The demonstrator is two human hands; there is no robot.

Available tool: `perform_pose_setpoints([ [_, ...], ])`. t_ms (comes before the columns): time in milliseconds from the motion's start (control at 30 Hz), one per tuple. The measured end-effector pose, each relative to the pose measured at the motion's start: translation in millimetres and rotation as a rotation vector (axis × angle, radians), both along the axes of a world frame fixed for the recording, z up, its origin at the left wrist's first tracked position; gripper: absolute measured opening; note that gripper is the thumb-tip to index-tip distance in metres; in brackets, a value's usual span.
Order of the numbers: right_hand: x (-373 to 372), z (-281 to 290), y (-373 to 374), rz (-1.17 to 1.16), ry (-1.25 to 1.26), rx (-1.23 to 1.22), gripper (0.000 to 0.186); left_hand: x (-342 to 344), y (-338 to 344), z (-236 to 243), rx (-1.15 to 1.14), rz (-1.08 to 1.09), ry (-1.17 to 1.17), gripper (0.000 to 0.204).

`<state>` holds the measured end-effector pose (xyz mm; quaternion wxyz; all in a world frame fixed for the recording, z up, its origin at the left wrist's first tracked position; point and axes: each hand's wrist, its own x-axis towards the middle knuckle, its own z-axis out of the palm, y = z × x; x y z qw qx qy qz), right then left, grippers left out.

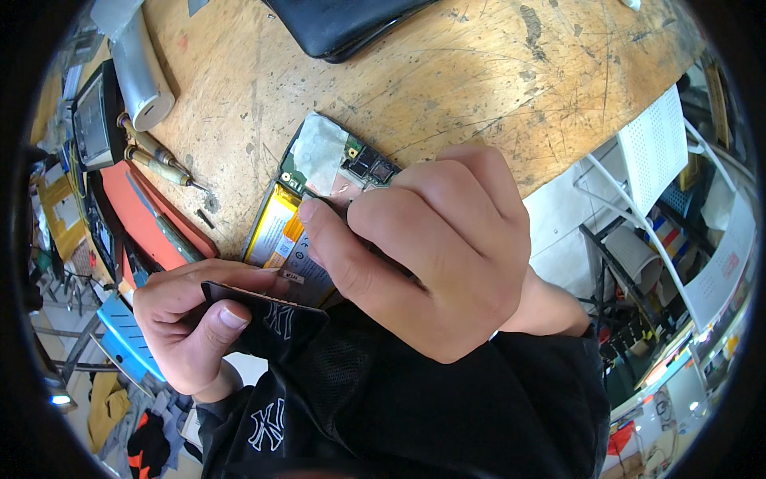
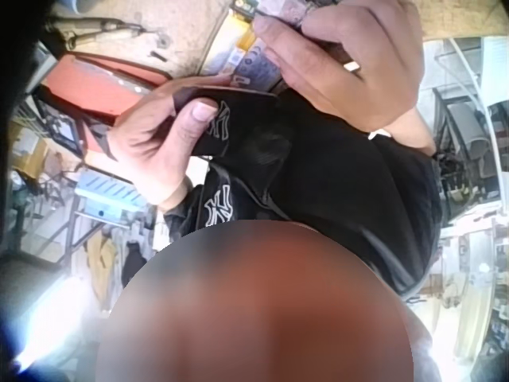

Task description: The person disassembles and reassembles smartphones on a cluttered workbench, using a metal prying tool to separate the screen and connect internal ribbon cables. They also handle bubble-wrapped parts and a red phone case.

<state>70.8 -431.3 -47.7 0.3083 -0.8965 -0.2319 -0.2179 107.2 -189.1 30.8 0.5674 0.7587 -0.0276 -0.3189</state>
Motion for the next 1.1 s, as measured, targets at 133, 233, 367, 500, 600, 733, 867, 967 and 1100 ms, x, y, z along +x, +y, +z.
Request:
perform_pose_setpoints([
  [133,1,-1,-1,0.003,-0.017,-0.019,0.047,1,-1,-2,0.0,-0.003,0.002,0.021],
  [233,2,0,-2,0.014,-0.009,-0.013,0.047,2,-1,-1,0.001,-0.001,0.014,0.022],
  [367,4,-1,-1,0.018,-0.032,-0.021,0.047,3,0,-2,0.01,-0.028,-0.016,0.024],
  [500,6,-1,-2,0.029,-0.037,-0.038,0.044,3,0,-2,0.009,-0.026,-0.011,0.024],
  [600,8,-2,-2,0.041,-0.056,-0.042,0.042,2,0,-2,0.004,-0.024,-0.021,0.025],
  [733,10,-4,-1,0.042,-0.079,-0.042,0.041,1,1,-4,-0.006,-0.008,-0.021,0.027],
  [867,11,-4,-1,0.044,-0.073,-0.039,0.039,3,2,-5,-0.004,-0.041,-0.047,0.029],
  [967,12,-4,-1,0.046,-0.066,-0.046,0.038,5,2,-4,-0.003,-0.05,-0.029,0.03],
  [1100,14,-5,-1,0.047,-0.107,-0.054,0.035,6,2,-4,-0.002,-0.064,-0.032,0.031],
])
